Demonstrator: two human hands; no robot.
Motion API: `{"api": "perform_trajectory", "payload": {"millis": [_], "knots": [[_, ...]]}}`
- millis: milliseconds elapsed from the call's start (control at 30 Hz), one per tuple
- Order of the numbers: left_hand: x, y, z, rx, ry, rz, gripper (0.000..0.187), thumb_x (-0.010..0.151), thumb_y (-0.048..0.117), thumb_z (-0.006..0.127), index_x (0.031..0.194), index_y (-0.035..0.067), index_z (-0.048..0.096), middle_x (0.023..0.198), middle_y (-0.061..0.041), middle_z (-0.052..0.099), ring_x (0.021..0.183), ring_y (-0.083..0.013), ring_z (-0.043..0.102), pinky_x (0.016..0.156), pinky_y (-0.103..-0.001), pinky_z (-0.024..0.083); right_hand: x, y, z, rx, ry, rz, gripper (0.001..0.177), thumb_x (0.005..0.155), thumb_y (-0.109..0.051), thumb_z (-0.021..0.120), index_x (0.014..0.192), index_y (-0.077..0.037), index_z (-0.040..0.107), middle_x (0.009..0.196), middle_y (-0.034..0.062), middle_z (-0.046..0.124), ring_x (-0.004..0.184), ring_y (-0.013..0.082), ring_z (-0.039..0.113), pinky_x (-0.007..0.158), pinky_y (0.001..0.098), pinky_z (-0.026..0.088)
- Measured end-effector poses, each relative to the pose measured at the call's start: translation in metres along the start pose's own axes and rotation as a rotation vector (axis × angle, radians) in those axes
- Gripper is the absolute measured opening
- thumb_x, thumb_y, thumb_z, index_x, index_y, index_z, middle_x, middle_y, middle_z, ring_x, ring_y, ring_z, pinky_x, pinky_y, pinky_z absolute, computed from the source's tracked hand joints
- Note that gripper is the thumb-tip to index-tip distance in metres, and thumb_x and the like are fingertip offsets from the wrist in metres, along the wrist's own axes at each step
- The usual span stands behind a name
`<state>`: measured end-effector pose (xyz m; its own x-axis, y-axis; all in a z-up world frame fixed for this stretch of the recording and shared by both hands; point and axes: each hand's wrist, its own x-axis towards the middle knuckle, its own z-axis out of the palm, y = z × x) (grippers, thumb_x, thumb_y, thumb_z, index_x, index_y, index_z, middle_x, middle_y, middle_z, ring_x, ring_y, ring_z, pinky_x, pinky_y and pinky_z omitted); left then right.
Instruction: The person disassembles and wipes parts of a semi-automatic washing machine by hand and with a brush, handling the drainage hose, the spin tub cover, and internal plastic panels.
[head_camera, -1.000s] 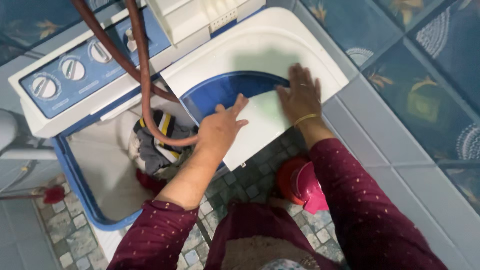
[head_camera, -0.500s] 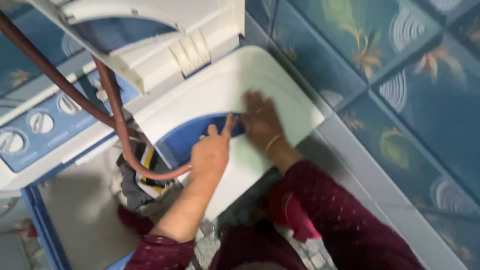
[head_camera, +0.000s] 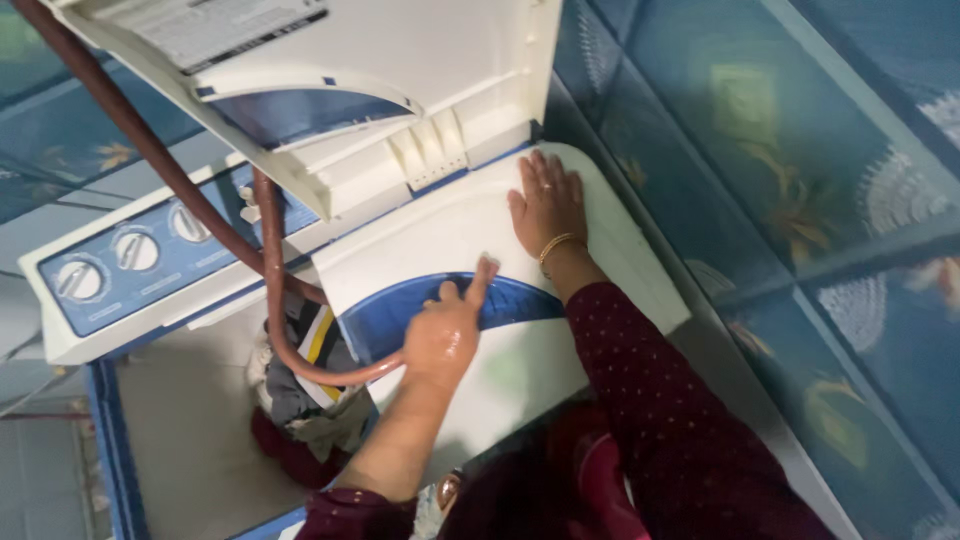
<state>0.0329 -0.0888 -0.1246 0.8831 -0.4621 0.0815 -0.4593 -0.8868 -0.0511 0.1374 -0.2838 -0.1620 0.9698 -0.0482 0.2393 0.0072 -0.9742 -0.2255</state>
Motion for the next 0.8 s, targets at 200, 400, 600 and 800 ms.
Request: {"api": "perform_trajectory", "payload": {"millis": [200, 400, 600, 800], "knots": [[0.000, -0.005, 0.001, -0.045, -0.018, -0.055, 0.077, 0.089, 0.016, 0.061, 0.160, 0.024, 0.033, 0.090, -0.015, 0.063, 0.064, -0.0326, 0.071, 0.052, -0.041, 0.060, 0.020, -0.020, 0.009, 0.121, -0.111, -0.352, 0.056, 0.099, -0.041, 0.055, 0.149, -0.018, 0.048, 0.159, 0.0078, 0.044, 0.146, 0.0303, 0.039, 0.118, 0.0558, 0.024], [0.001, -0.001, 0.005, -0.025, -0.043, -0.093, 0.083, 0.086, 0.012, 0.063, 0.161, 0.024, 0.030, 0.090, -0.014, 0.062, 0.065, -0.0320, 0.071, 0.051, -0.040, 0.060, 0.029, 0.069, -0.034, 0.105, -0.238, 0.173, 0.069, 0.099, -0.050, 0.054, 0.155, -0.013, 0.039, 0.159, 0.0143, 0.042, 0.144, 0.0370, 0.040, 0.119, 0.0469, 0.031], [0.003, 0.007, -0.002, 0.025, -0.042, -0.094, 0.086, 0.085, 0.011, 0.065, 0.162, 0.023, 0.029, 0.090, -0.013, 0.061, 0.065, -0.0293, 0.071, 0.050, -0.037, 0.061, -0.058, 0.105, -0.032, 0.273, -0.191, 0.339, 0.072, 0.101, -0.048, 0.047, 0.158, -0.006, 0.031, 0.159, 0.0236, 0.038, 0.143, 0.0433, 0.040, 0.117, 0.0458, 0.033], [-0.008, 0.009, -0.018, 0.059, -0.035, 0.306, 0.084, 0.088, 0.007, 0.061, 0.163, 0.022, 0.027, 0.091, -0.010, 0.062, 0.069, -0.0251, 0.071, 0.056, -0.036, 0.060, -0.074, 0.075, -0.030, 0.245, -0.147, 0.420, 0.074, 0.103, -0.048, 0.050, 0.160, -0.005, 0.032, 0.156, 0.0251, 0.043, 0.141, 0.0426, 0.045, 0.120, 0.0481, 0.035]]}}
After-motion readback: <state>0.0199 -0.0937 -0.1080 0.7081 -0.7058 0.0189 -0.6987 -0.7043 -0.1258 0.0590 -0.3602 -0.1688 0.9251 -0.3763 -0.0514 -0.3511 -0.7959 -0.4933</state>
